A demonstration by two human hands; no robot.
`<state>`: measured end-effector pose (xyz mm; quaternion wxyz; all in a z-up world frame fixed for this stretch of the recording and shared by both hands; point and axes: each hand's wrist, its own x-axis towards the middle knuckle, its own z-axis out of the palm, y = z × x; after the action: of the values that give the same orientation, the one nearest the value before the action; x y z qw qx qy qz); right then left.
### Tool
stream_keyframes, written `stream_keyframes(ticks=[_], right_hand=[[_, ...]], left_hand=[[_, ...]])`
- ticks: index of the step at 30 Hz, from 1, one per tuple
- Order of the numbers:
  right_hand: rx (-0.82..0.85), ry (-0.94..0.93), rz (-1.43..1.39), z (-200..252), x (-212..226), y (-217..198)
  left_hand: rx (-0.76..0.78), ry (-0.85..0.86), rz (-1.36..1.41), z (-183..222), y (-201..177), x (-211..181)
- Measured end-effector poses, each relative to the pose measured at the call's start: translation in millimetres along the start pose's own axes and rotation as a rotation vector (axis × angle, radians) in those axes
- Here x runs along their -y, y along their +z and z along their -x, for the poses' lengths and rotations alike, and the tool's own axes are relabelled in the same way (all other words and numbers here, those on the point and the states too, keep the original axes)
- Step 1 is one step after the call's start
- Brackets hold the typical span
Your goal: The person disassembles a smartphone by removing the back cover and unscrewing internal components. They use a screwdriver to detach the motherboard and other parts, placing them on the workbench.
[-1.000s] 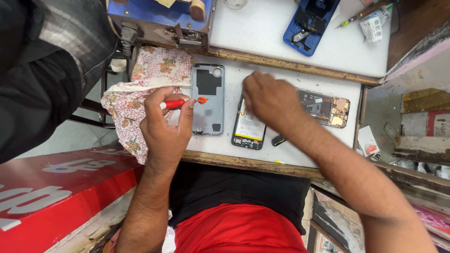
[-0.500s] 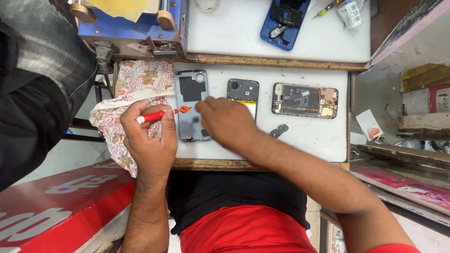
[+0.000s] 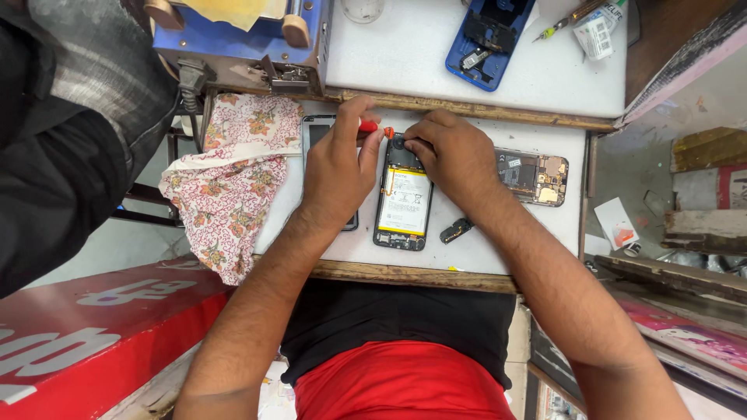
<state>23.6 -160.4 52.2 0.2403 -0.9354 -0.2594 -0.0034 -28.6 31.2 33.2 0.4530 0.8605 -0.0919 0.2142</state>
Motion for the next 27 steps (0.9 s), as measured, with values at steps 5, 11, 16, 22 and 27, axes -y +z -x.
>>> stream_keyframes(ticks=[5, 11, 16, 22, 27], right_hand=[[-0.095, -0.116, 0.131, 2, -3, 8], [-0.101, -0.178, 0.313, 5, -5, 12], [-0.060, -0.173, 0.355, 5, -4, 12], [-0.073, -0.086, 0.166, 8, -5, 7], [-0.013, -0.033, 0.065, 10, -10, 2]], left_hand=[[0.026, 0.008, -0.057, -6, 5, 2], [0.058, -0.003, -0.114, -7, 3, 0], [0.137, 0.040, -0.141, -22, 0, -7], [0.264, 0.039, -0.423, -41, 6, -16], [0.320, 0.124, -0.409, -52, 9, -15]])
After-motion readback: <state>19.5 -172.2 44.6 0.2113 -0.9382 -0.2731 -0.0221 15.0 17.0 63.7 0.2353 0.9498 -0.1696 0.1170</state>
